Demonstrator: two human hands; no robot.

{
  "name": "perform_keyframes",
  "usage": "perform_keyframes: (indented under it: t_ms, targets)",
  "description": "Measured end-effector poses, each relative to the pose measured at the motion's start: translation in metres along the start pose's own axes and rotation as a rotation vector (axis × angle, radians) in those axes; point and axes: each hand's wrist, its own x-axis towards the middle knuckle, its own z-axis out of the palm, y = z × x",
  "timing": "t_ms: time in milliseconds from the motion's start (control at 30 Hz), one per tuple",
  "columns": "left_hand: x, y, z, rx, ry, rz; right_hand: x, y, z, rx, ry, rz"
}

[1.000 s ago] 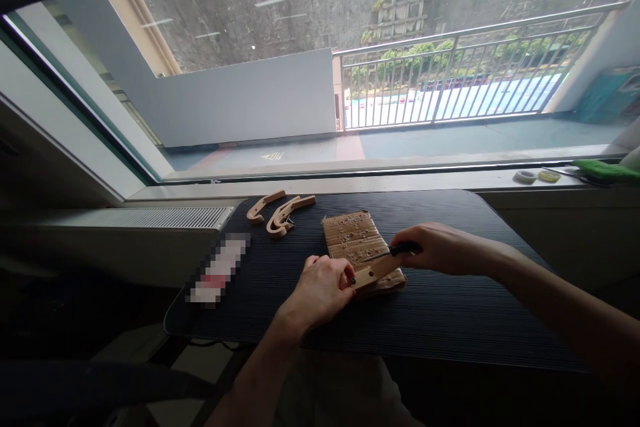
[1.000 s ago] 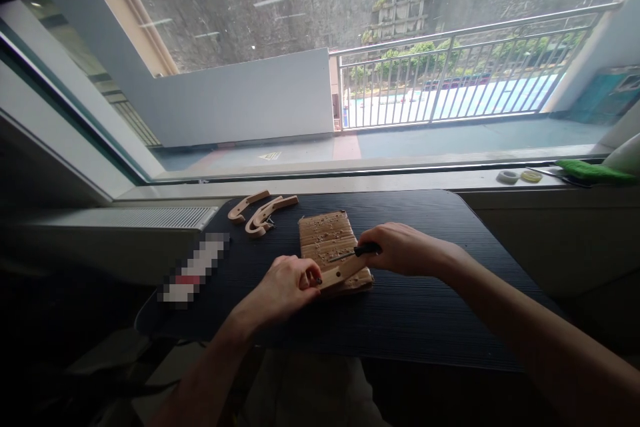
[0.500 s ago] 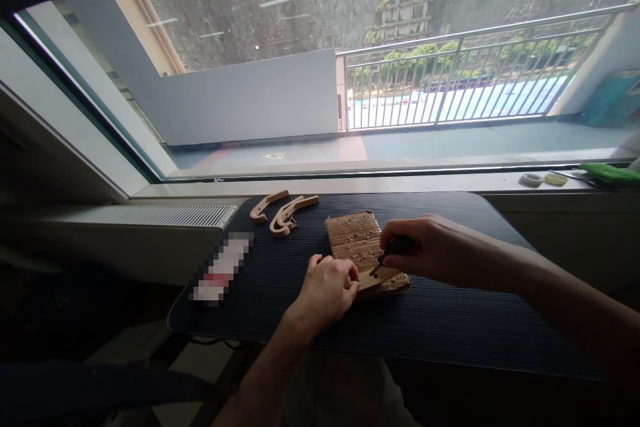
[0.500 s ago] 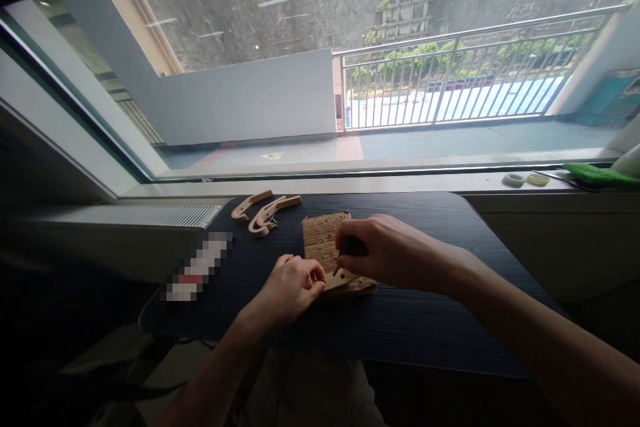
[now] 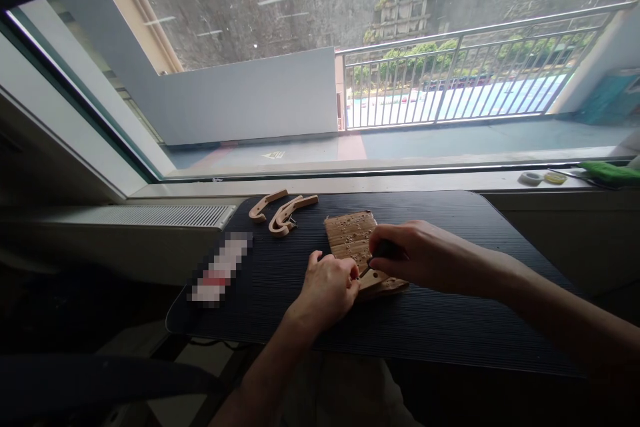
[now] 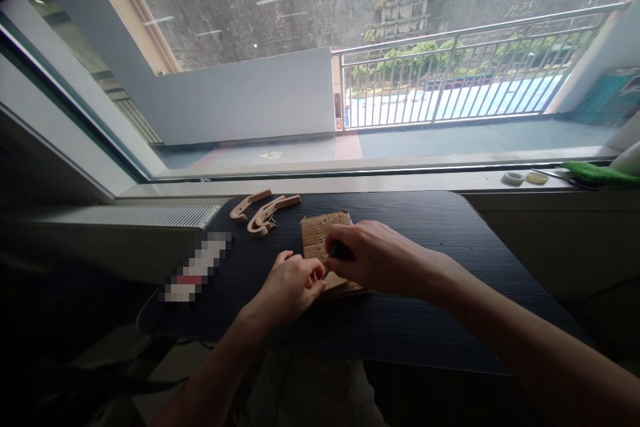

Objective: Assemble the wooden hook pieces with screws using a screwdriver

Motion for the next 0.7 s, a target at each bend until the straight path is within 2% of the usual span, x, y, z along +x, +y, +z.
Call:
perform_keyframes:
  t_ms: [300,700]
  targets:
    - [0.002,0.001,0.0,0.036,-0.019,-0.002,0.003,0.002,0.004,0.007,-0.015,0.004]
    - [0.003,-0.004,0.005,0.026,0.027,0.027,0.013,-0.003,0.004,-0.049,-0.068,-0.03]
